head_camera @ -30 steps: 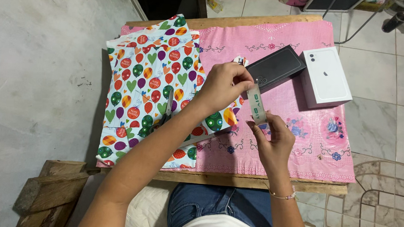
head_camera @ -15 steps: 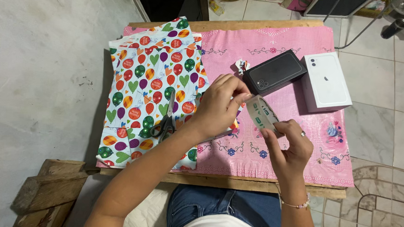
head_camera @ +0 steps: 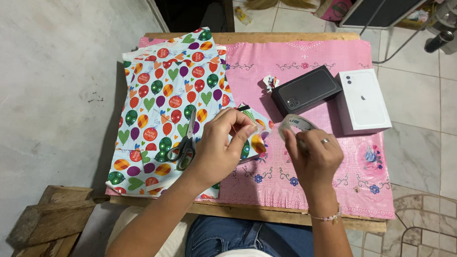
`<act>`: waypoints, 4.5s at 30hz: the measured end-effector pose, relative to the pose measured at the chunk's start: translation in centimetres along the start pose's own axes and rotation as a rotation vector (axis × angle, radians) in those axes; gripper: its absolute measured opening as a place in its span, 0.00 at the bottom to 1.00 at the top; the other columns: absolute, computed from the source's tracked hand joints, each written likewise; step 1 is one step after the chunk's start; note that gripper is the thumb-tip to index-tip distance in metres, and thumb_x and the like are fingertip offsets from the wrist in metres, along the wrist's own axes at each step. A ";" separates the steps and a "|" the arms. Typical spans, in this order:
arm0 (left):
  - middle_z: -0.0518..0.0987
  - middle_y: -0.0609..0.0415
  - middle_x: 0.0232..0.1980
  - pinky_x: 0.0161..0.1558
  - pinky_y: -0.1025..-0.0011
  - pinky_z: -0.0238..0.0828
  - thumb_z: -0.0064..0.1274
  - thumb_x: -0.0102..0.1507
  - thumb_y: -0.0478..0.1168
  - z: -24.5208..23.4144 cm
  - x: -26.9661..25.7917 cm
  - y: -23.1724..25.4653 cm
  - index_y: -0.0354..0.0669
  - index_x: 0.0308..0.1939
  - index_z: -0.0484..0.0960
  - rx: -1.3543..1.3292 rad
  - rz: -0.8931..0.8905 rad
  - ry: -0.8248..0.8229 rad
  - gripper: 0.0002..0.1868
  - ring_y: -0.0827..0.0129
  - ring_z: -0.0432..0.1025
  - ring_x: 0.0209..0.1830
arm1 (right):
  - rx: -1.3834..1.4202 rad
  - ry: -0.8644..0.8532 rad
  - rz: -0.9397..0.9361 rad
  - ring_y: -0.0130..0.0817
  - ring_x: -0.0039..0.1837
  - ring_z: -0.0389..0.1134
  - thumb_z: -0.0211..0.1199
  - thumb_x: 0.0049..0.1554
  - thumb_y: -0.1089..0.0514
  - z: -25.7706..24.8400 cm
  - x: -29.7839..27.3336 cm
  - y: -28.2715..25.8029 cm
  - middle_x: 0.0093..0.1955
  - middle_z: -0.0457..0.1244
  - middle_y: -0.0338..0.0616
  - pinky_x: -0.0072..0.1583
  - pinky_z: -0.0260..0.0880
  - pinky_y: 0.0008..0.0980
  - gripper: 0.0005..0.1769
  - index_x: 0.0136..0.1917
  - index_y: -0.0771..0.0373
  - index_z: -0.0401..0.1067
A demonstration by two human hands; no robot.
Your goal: The person wraps a small black box with colorful balloon-patterned wrapping paper. They cut the paper, fold the edges around the box, and secure the folds with clear tape. The person repeats the process for a second box, cutting paper and taping the sides.
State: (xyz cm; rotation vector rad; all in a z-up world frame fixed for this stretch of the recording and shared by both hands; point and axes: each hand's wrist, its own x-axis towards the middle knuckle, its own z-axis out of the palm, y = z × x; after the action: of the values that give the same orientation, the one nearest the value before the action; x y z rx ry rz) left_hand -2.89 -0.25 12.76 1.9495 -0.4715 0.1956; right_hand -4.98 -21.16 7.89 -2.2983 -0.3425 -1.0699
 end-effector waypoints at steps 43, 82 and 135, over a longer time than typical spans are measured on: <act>0.82 0.44 0.41 0.47 0.54 0.74 0.54 0.66 0.39 -7.1 -1.9 -7.3 0.36 0.41 0.82 0.747 -0.360 0.064 0.09 0.52 0.77 0.45 | 0.201 -0.195 0.224 0.38 0.55 0.69 0.71 0.57 0.69 -2.2 0.4 0.1 0.50 0.70 0.43 0.57 0.68 0.35 0.06 0.48 0.65 0.78; 0.75 0.51 0.28 0.27 0.61 0.70 0.65 0.46 0.59 -8.3 -1.1 -0.9 0.39 0.25 0.76 0.810 0.336 -0.291 0.26 0.60 0.71 0.30 | 0.281 -0.322 0.314 0.29 0.50 0.73 0.69 0.61 0.70 -6.2 2.7 2.5 0.49 0.70 0.46 0.53 0.72 0.25 0.06 0.52 0.69 0.79; 0.82 0.42 0.30 0.36 0.53 0.76 0.66 0.58 0.52 -8.2 -4.8 -15.9 0.36 0.33 0.86 0.981 -0.637 -0.192 0.20 0.50 0.79 0.32 | 0.943 -0.196 0.740 0.31 0.52 0.72 0.62 0.65 0.65 -2.7 1.6 2.7 0.51 0.70 0.48 0.56 0.74 0.29 0.08 0.57 0.72 0.74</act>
State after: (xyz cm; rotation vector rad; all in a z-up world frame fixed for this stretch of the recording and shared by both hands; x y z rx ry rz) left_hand -0.12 13.91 1.18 2.9824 0.2136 -0.2240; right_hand -4.45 -24.94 9.45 -1.4470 -0.0220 -0.2034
